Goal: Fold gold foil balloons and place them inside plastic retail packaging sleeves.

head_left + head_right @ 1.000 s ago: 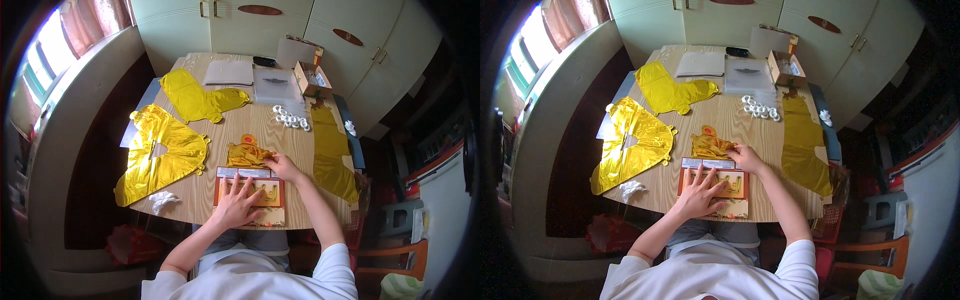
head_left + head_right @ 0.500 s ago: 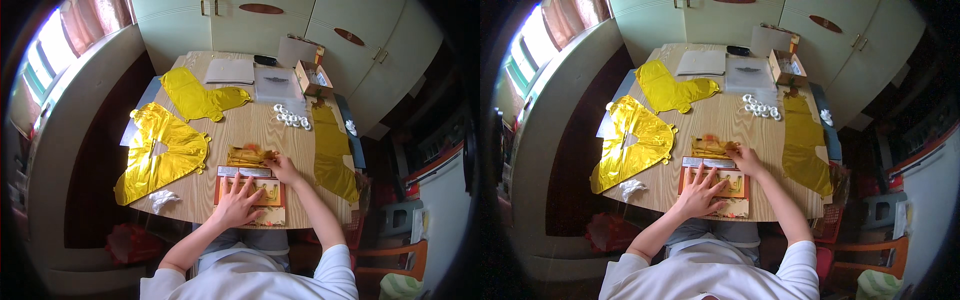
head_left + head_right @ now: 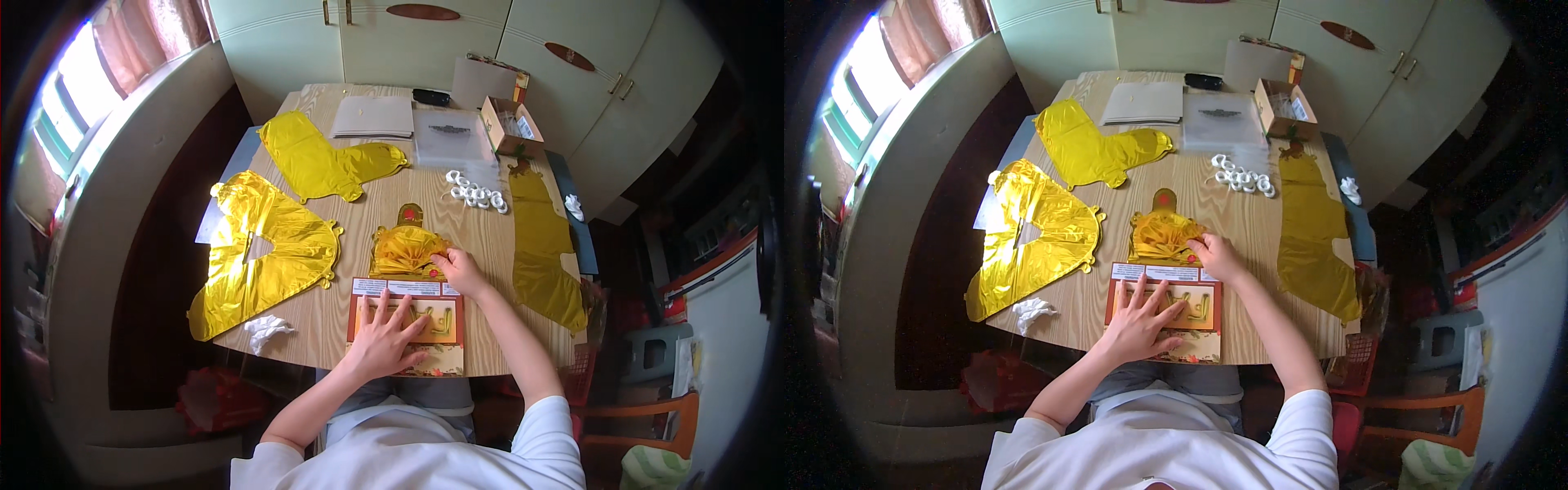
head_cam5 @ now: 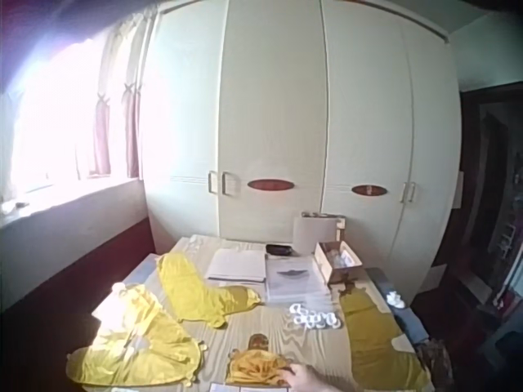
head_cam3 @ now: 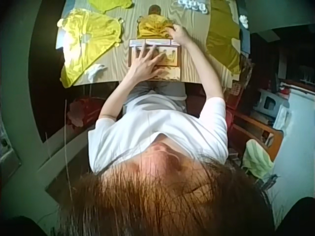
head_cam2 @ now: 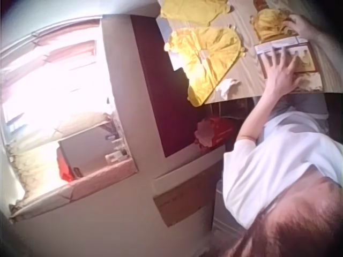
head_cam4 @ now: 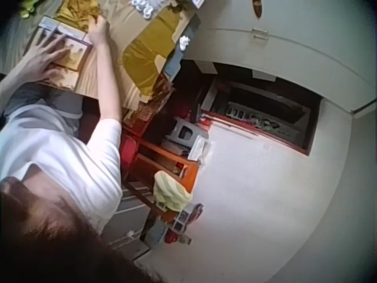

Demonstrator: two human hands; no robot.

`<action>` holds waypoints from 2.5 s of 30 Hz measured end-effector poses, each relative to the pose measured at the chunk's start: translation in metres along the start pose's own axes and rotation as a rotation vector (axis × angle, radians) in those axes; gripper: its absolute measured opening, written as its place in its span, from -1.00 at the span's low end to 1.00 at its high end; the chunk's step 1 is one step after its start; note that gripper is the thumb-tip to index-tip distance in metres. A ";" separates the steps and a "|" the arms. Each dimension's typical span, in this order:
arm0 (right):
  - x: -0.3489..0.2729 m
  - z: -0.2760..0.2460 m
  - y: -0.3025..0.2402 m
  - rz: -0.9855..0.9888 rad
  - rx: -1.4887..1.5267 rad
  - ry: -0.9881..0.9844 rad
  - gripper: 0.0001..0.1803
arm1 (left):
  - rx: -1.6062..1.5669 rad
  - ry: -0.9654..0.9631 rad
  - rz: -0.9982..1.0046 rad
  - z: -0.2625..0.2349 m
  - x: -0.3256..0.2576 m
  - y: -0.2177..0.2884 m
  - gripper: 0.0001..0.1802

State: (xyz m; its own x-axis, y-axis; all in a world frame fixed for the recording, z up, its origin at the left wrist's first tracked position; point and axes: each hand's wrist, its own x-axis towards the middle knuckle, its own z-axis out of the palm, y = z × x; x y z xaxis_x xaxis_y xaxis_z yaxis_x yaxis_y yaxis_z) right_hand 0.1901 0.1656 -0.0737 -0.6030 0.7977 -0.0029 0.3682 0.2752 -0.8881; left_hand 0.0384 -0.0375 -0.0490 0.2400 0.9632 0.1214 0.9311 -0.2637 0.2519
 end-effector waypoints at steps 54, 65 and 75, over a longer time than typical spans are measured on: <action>-0.044 -0.009 -0.019 -0.613 -0.380 -0.268 -0.79 | -0.091 -0.205 0.067 -0.011 0.067 -0.050 -0.02; -0.065 -0.016 -0.046 -0.414 -0.430 -0.190 -0.65 | 0.051 -0.276 0.037 -0.011 0.059 -0.042 -0.02; -0.075 0.034 -0.041 -0.268 -0.829 -0.040 -0.40 | 0.016 -0.240 0.034 -0.006 0.056 -0.043 0.01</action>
State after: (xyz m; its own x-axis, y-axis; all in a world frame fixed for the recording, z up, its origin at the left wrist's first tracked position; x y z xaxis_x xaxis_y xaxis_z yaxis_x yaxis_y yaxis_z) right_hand 0.1963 0.0767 -0.0525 -0.7617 0.6350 0.1287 0.5973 0.7652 -0.2403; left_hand 0.0100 0.0279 -0.0476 0.3277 0.9392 -0.1028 0.9253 -0.2970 0.2359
